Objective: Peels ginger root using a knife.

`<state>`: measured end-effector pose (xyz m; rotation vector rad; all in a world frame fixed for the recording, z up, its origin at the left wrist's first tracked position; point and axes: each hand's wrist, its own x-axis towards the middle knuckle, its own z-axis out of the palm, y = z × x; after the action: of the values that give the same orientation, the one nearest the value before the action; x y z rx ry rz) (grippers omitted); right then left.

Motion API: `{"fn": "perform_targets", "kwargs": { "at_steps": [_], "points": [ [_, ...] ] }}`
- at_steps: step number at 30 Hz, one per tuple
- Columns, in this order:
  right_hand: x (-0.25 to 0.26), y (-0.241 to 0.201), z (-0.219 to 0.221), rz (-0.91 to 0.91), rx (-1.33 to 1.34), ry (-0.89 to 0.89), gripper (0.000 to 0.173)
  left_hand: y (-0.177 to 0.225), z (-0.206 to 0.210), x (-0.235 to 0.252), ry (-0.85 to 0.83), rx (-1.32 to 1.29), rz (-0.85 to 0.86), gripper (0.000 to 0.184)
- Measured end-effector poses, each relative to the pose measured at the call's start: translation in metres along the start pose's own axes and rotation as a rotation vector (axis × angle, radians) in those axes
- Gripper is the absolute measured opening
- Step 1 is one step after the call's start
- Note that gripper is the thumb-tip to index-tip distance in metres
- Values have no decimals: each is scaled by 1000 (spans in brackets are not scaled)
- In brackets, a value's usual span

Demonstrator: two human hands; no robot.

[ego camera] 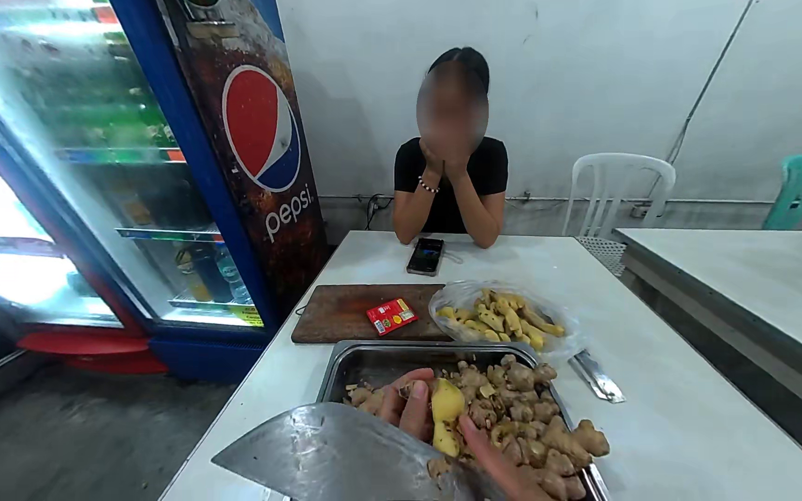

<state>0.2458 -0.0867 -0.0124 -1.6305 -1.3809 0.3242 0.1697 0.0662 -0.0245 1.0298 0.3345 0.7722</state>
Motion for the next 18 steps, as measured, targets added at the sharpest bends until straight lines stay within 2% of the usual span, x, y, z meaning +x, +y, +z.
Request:
{"fn": "perform_targets", "kwargs": {
  "at_steps": [7,13,18],
  "points": [
    [3,6,2,-49,-78,21,58,-5,-6,0,46,13,-10,23],
    [4,12,-1,-71,175,-74,64,-5,-10,-4,5,202,53,30],
    [4,13,-4,-38,202,-102,65,-6,-8,-3,5,236,90,29]
  ]
}}
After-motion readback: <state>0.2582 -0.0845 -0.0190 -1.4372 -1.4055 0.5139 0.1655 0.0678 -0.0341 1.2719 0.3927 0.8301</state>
